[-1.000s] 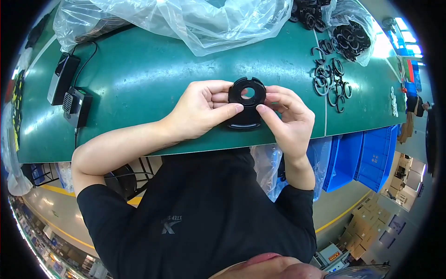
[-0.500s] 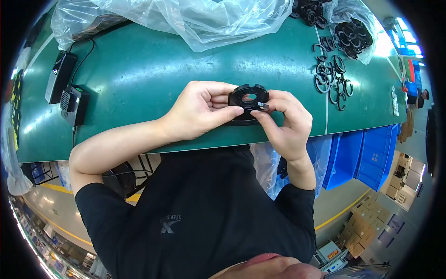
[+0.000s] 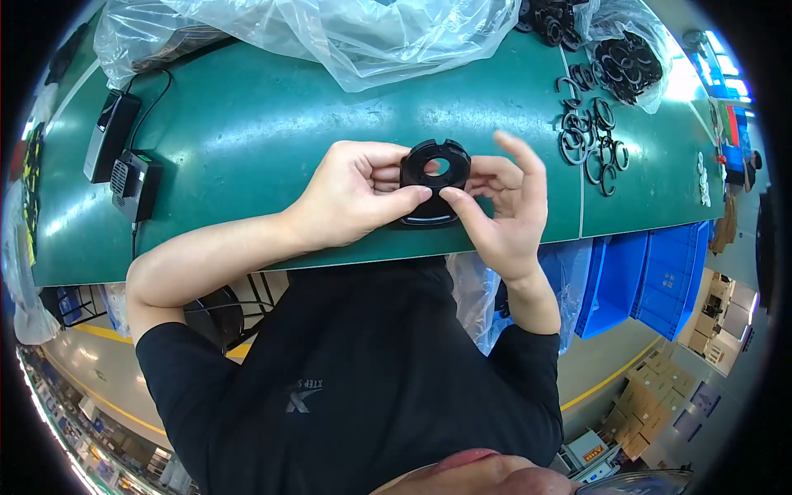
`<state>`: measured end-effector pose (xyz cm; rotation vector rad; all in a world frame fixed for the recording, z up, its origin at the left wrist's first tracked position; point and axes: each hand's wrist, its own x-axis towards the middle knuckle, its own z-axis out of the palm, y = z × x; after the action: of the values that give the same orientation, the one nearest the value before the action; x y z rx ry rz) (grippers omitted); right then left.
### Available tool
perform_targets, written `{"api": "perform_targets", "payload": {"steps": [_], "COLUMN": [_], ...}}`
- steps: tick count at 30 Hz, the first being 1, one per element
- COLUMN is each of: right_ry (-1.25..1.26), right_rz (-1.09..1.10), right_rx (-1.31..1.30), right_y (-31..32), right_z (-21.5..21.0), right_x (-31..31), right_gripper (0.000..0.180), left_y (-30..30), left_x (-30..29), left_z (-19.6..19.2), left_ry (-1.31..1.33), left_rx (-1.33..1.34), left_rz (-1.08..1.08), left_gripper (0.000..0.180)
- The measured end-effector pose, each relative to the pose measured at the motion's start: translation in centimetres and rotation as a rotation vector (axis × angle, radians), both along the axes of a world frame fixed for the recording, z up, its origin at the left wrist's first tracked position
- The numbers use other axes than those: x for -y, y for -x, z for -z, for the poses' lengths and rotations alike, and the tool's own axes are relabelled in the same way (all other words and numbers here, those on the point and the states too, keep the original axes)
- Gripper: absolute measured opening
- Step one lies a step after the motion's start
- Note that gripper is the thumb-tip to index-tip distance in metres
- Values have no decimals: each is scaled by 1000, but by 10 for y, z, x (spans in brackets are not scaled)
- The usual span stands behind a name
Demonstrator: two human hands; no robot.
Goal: The person assembles small black circular plastic lighting fixtures by hand at a production workstation.
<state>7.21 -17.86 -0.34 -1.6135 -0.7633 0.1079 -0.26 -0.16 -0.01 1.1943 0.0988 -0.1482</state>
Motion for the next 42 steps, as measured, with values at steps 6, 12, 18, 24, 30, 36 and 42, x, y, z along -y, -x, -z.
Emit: {"api": "perform_targets", "payload": {"steps": [6,12,18,24,30,36,42], "right_ry": [-18,-75,-95,-31,22,59,-39], "right_rz": [-106,-125,-76,-125,-171,-182,-152], "right_rx": [-145,-415,-577,-408,-269,-239,-423], "right_y": [-4,-7,-10,-7,-7,0,6], "right_z": [1,-5,-6,-13,-13,-15,-7], "right_x": [-3,-3,2,0,0,-2,-11], "right_gripper": [64,52,18,16,15,14,11], "left_y": [0,-2,0,-2,-3,-1,0], "left_x": [0,0,2,0,1,2,-3], "left_z": [0,1,-1,3,-4,-8,-9], "left_ry": [-37,17,86,-7,4,-98,-183], "left_rx": [-15,-3,38,120,41,36,51], "left_rz": [-26,-20,-26,-55,-52,-81,-86], "left_gripper": [28,29,32,31,27,21,19]}}
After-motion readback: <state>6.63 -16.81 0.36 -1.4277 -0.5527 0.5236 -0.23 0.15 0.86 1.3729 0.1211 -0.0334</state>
